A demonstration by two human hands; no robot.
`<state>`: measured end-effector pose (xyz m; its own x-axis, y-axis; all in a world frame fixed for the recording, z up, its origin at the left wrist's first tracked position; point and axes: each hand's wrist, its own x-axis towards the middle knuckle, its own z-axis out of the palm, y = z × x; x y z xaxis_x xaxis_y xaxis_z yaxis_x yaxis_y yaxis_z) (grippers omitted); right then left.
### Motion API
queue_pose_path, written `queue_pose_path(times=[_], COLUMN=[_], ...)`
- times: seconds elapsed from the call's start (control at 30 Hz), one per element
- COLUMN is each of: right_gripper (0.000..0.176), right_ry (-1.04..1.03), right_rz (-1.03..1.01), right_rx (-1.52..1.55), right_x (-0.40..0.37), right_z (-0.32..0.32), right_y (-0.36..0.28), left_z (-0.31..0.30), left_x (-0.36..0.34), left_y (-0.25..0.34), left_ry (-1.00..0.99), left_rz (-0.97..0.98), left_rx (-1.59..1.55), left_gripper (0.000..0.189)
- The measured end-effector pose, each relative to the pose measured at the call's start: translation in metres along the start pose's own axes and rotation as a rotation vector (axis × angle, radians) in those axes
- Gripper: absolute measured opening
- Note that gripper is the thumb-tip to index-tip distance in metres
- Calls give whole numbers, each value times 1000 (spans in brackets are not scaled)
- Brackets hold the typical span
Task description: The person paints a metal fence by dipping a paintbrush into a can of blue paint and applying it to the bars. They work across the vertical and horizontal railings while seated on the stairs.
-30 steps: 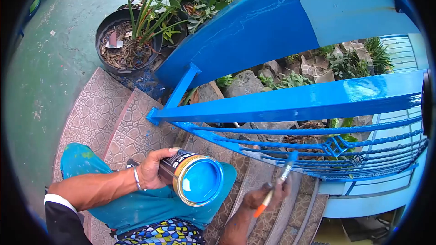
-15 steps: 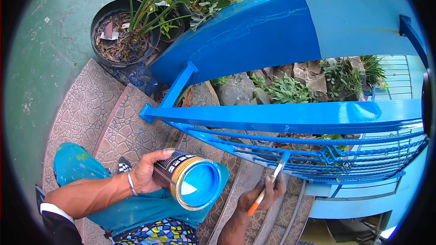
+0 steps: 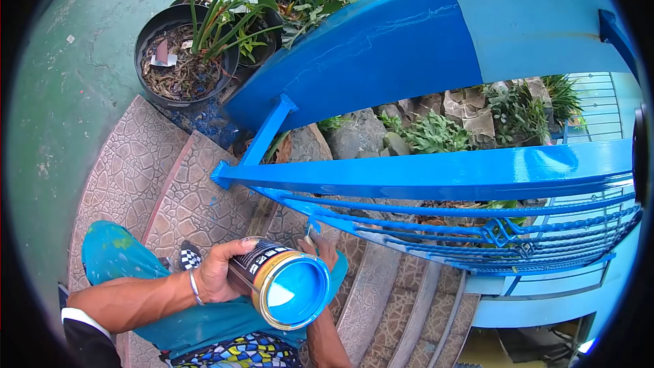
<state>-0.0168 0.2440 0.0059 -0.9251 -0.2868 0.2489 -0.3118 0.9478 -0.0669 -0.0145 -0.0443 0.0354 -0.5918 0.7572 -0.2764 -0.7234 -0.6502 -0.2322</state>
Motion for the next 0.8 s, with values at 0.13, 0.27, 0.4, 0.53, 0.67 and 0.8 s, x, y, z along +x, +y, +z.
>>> queue_pose_path(times=[0.13, 0.27, 0.4, 0.53, 0.67, 0.8], right_gripper=[27, 23, 19, 21, 38, 40], right_ry=[235, 486, 699, 402, 134, 196], right_rz=[94, 54, -9, -29, 24, 8], right_rx=[235, 194, 141, 8, 179, 320], right_x=[10, 27, 24, 22, 8, 16], right_z=[-9, -49, -62, -32, 4, 12], right_y=[0, 3, -15, -19, -5, -9], left_z=[-6, -5, 0, -2, 3, -1], left_x=[3, 2, 0, 1, -3, 0], left_y=[-1, 1, 1, -1, 1, -1], left_ry=[17, -1, -11, -21, -54, 18], left_rz=[9, -15, -24, -7, 2, 15], left_rx=[40, 20, 15, 45, -19, 92], left_gripper=[67, 68, 69, 73, 63, 79])
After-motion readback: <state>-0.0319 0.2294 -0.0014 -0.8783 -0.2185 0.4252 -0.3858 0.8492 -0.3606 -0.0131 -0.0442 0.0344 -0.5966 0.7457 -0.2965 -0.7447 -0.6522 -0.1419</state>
